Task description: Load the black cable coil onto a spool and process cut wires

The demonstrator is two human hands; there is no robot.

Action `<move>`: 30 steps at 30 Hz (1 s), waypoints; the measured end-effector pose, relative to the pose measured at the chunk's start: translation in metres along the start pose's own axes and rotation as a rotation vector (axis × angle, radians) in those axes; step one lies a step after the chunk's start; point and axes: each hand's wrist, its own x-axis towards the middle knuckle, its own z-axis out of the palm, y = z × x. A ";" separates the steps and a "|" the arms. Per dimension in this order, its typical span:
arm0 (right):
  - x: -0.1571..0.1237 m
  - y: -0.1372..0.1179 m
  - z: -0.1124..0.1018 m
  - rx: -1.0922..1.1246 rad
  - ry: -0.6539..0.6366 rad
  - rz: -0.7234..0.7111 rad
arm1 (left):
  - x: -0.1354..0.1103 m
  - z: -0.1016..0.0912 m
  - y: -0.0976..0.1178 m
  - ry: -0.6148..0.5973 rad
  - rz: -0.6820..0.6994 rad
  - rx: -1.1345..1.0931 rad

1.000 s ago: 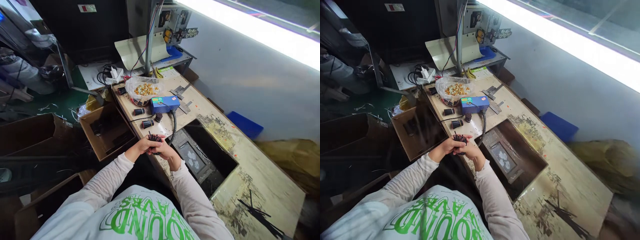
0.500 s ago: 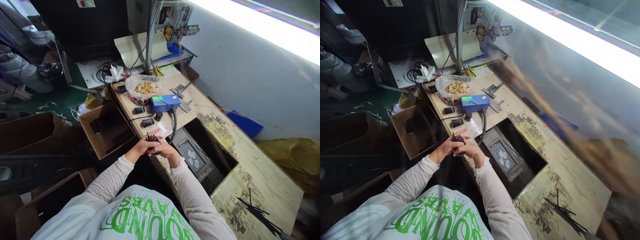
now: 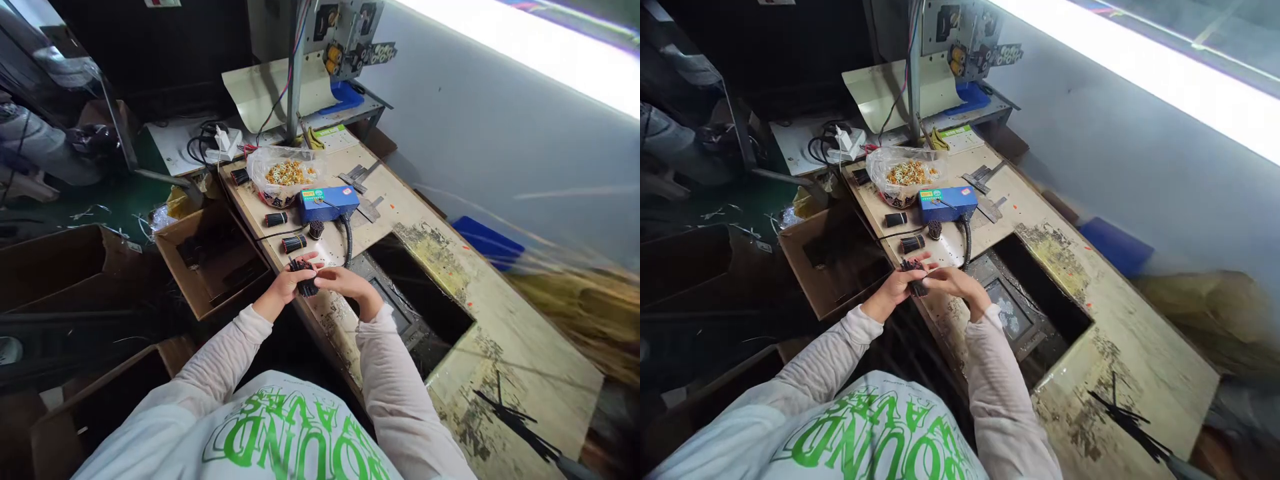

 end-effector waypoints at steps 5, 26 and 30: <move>-0.005 0.005 0.018 0.348 0.504 0.055 | 0.013 -0.007 0.002 0.124 0.061 0.093; 0.025 0.050 0.058 0.036 0.658 -0.204 | 0.039 -0.023 -0.030 0.099 0.722 0.952; 0.024 0.048 0.060 -0.106 0.682 -0.232 | 0.040 -0.027 -0.032 0.098 0.751 0.971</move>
